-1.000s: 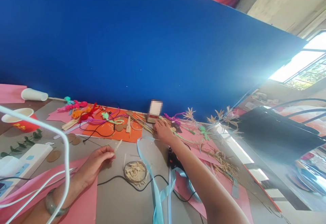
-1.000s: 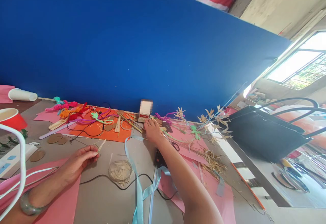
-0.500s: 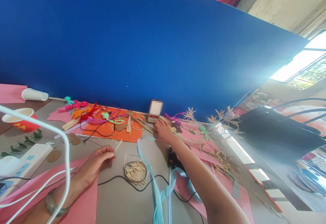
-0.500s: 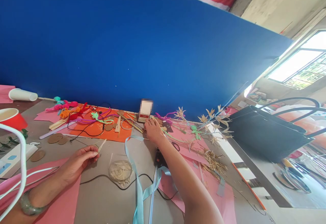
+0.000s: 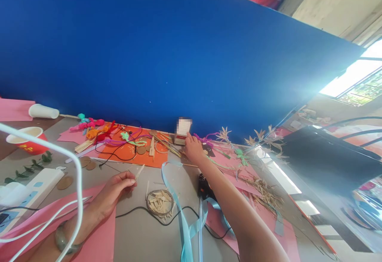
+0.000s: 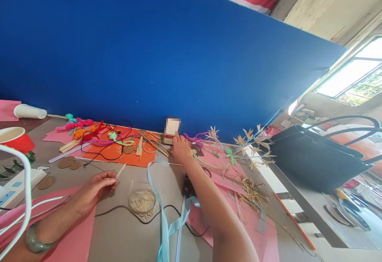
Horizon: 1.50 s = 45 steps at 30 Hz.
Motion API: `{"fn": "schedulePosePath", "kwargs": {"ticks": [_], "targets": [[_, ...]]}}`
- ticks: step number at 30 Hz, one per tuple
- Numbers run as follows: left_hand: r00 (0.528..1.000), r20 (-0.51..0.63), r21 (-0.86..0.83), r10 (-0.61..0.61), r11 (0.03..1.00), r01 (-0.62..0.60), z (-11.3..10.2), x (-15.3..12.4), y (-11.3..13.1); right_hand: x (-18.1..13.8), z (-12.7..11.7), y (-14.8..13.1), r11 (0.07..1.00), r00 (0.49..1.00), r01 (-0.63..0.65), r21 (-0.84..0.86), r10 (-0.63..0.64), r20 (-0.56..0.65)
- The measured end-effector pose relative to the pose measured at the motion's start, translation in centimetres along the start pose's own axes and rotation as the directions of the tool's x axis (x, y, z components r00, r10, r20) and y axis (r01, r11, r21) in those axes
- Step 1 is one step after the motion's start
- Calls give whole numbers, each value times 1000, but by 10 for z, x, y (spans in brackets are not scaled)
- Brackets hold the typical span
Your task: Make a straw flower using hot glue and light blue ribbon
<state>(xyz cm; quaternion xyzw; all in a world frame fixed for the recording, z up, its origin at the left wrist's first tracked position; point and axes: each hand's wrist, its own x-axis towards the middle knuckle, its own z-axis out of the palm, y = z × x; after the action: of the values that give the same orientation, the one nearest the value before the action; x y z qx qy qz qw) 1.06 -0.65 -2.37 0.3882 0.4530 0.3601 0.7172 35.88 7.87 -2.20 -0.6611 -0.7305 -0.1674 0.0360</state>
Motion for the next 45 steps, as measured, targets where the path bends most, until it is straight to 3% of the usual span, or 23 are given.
{"fn": "schedulePosePath", "kwargs": {"ticks": [26, 45], "targets": [[999, -9, -26, -37, 999, 37, 2, -2, 3, 20, -5, -2, 998, 986, -7, 56, 17, -168], [1000, 12, -5, 0, 1000, 0, 1, -4, 3, 24, -9, -5, 996, 987, -43, 83, 56, -152]]}}
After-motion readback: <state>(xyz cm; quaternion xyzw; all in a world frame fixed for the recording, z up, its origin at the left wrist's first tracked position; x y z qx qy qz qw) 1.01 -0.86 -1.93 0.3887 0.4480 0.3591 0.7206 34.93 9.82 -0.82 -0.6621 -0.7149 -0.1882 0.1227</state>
